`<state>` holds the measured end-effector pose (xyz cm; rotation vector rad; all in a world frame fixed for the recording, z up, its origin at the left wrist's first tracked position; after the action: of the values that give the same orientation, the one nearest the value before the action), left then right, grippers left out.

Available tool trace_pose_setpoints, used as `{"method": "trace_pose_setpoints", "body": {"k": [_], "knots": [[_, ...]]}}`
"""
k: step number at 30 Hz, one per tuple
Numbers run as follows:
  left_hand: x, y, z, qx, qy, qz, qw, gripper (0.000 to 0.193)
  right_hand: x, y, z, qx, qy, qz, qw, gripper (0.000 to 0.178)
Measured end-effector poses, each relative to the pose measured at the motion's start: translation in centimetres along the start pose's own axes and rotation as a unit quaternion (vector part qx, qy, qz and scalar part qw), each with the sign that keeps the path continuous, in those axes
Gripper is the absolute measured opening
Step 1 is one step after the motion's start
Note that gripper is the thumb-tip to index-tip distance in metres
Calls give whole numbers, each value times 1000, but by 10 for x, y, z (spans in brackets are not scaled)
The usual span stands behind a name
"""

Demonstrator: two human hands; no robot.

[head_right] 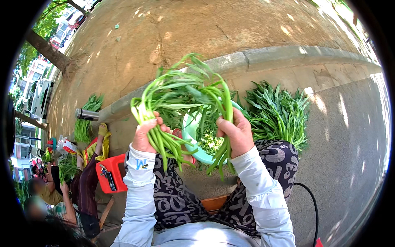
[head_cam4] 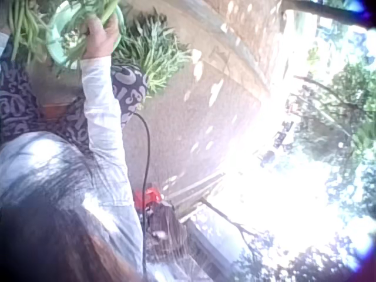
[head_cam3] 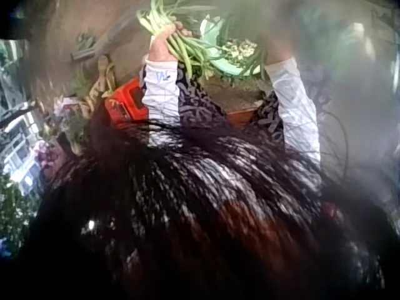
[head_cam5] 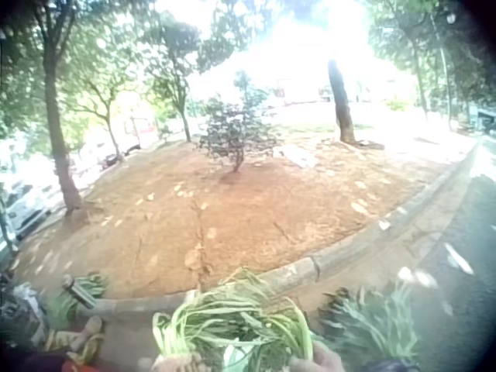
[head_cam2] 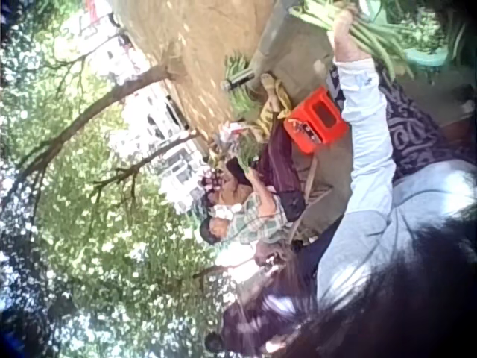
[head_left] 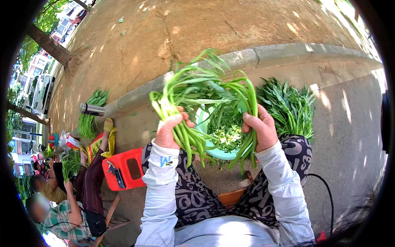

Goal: The person sorts water spinach by hand, picking individual stems from a bundle and placing them into a green bowl.

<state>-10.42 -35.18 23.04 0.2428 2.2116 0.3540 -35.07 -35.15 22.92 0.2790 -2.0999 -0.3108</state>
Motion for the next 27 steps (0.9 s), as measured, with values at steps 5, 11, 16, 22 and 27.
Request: {"method": "trace_pose_setpoints", "body": {"k": [5,11,16,22,27], "knots": [[2,-3,7,-6,27,-11,1000,41,12,-3,5,-6,37,67,997,44],[58,11,-43,-15,-41,114,993,31,-8,-1,-15,40,187,117,975,58],[63,5,-46,40,-26,78,996,29,-12,13,-50,102,369,229,895,58],[71,1,-42,46,18,85,995,30,-8,22,-52,58,478,245,842,65],[73,-1,-39,51,8,76,996,33,-14,22,-47,35,455,202,866,67]]}}
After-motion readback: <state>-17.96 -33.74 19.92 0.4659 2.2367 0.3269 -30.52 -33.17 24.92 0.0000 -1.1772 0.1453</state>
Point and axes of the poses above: each hand's wrist, its own y-axis away from the middle knuckle, its own z-axis out of the back of the hand, x = y × z, the point moved 8 cm from there along -y, towards the middle knuckle, and after that the axes turned 2 degrees about -z, right-handed, at the moved point
